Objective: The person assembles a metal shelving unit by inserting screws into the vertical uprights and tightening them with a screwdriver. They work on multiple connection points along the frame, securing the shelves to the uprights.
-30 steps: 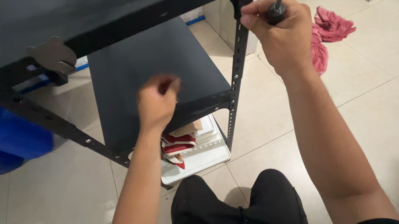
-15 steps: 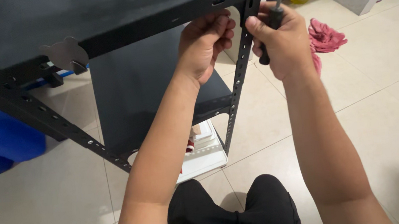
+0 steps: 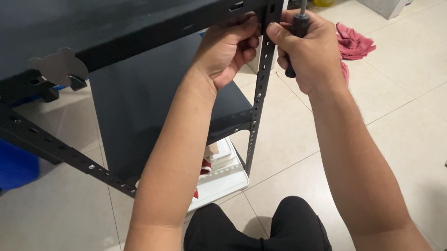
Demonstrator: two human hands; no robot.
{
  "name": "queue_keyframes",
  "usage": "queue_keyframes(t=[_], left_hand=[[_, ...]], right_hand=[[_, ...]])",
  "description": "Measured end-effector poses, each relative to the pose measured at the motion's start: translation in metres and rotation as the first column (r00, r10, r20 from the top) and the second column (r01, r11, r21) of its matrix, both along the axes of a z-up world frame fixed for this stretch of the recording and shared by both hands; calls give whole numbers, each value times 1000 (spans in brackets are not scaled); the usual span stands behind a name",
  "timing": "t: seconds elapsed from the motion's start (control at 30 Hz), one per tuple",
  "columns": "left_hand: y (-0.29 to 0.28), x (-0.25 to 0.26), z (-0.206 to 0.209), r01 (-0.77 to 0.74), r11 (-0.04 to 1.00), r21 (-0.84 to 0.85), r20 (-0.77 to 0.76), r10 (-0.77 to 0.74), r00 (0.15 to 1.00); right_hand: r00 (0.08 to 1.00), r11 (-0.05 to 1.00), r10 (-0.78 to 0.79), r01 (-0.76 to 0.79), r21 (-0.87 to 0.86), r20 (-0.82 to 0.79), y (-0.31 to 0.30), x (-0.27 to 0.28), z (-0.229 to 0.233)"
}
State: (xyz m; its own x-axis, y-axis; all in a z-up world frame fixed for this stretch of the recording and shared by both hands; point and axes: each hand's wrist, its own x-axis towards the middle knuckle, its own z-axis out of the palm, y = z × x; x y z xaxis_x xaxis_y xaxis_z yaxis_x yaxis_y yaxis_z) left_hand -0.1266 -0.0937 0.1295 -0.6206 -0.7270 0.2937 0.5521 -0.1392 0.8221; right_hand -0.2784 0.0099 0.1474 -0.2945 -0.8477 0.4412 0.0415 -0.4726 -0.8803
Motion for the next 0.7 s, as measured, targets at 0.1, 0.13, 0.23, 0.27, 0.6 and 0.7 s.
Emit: queue_keyframes(t=[0.1, 0.13, 0.23, 0.27, 0.6, 0.7], left_hand=[[0, -2, 2, 50, 999, -7, 10, -50, 999], [0, -1, 2, 31, 999, -20, 41, -30, 999], [-1, 1, 5, -21, 998, -55, 121, 27, 992], [-2, 1, 6, -33, 997, -68, 141, 42, 989], [-23, 1, 8, 74, 996, 52, 170, -82, 982], [-30, 1, 6, 138, 983, 118, 123, -153, 981]], right_hand=[[1000, 1000, 4, -4, 4, 13, 1, 0, 2], [1000, 1000, -2, 2, 6, 9, 1, 1, 2], [999, 1000, -25, 25, 10, -22, 1, 2, 2], [999, 999, -34, 34, 11, -36, 1, 2, 2], [999, 999, 37, -37, 0, 23, -4, -3, -1], [999, 999, 41, -41, 9, 34, -5, -5, -2]])
